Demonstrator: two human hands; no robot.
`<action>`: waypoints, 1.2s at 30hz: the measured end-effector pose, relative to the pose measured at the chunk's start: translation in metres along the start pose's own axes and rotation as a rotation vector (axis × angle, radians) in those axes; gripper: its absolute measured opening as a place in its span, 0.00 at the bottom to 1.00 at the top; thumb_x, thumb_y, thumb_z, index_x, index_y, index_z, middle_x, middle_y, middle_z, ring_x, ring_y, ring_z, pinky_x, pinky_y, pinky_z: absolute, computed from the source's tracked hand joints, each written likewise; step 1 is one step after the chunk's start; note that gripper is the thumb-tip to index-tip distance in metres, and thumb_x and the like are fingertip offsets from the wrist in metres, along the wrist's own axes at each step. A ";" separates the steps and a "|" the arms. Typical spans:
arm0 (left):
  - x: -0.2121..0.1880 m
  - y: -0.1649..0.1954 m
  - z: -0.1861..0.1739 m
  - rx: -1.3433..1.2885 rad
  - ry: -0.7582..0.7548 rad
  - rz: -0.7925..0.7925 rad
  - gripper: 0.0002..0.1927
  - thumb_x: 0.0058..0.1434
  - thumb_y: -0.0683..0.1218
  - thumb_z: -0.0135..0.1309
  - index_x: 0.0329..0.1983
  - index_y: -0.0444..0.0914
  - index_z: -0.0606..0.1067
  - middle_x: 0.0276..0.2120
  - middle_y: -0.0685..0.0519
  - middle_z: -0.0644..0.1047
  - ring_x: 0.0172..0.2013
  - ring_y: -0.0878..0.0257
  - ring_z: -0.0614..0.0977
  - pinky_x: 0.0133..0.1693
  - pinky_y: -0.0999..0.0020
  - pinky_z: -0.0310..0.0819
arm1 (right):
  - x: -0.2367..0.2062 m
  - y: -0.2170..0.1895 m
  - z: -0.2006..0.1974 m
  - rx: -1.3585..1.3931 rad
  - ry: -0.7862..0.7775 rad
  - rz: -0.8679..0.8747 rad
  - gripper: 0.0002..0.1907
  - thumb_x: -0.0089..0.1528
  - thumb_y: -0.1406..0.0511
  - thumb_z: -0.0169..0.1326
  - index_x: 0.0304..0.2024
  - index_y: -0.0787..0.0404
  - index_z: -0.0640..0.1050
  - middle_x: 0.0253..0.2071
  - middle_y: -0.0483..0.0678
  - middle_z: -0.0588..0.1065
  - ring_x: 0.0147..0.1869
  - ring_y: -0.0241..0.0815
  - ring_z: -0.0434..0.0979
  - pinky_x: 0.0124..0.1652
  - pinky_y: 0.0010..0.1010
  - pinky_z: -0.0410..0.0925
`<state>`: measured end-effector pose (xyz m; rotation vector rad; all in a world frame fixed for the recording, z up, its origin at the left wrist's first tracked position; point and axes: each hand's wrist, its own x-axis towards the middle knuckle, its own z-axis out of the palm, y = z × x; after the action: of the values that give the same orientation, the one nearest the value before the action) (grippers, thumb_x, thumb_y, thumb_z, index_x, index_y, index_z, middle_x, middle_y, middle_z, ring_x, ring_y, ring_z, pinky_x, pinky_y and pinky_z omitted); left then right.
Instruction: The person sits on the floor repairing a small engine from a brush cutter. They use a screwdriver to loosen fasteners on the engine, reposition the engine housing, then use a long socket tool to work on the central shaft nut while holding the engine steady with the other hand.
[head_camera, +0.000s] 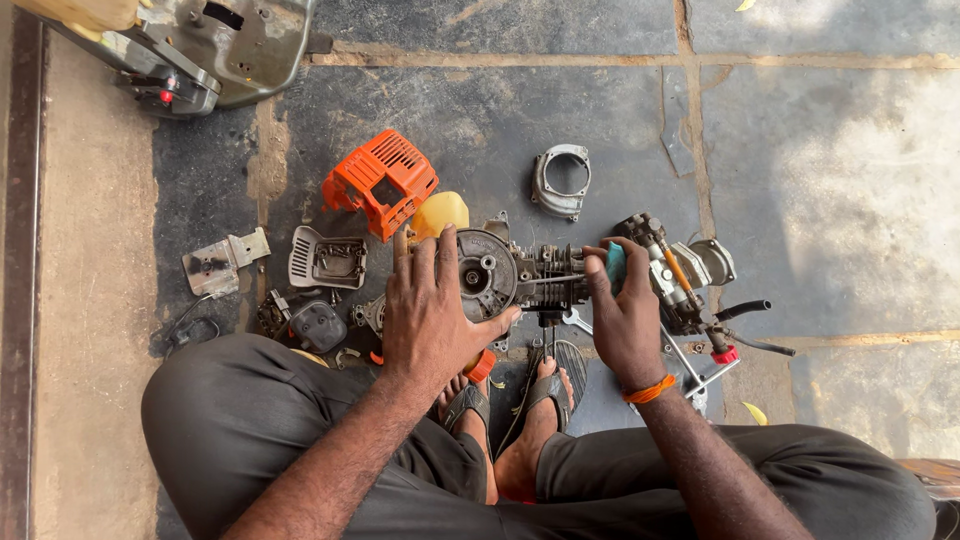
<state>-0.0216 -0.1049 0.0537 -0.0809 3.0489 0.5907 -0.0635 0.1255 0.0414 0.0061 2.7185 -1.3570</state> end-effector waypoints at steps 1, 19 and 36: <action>0.000 -0.001 0.000 0.011 0.026 0.017 0.65 0.47 0.76 0.65 0.72 0.30 0.54 0.59 0.36 0.63 0.69 0.32 0.55 0.63 0.34 0.60 | 0.002 0.001 -0.001 0.013 -0.010 -0.017 0.23 0.71 0.53 0.46 0.62 0.60 0.64 0.55 0.55 0.80 0.55 0.48 0.83 0.50 0.39 0.76; 0.016 -0.021 -0.012 -0.026 -0.113 0.191 0.64 0.46 0.71 0.69 0.75 0.37 0.51 0.62 0.39 0.61 0.69 0.29 0.53 0.65 0.31 0.54 | 0.001 -0.005 -0.012 0.092 -0.143 -0.077 0.22 0.71 0.56 0.47 0.60 0.63 0.62 0.62 0.58 0.75 0.64 0.49 0.79 0.56 0.40 0.75; 0.020 -0.025 -0.008 -0.031 -0.099 0.217 0.65 0.46 0.68 0.70 0.76 0.37 0.49 0.65 0.36 0.59 0.72 0.34 0.50 0.67 0.35 0.48 | -0.016 -0.004 0.000 0.181 -0.081 0.014 0.20 0.75 0.54 0.41 0.60 0.61 0.66 0.55 0.54 0.77 0.52 0.39 0.78 0.47 0.35 0.73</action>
<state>-0.0403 -0.1321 0.0508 0.2736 2.9728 0.6323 -0.0476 0.1237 0.0466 -0.0150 2.5175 -1.5582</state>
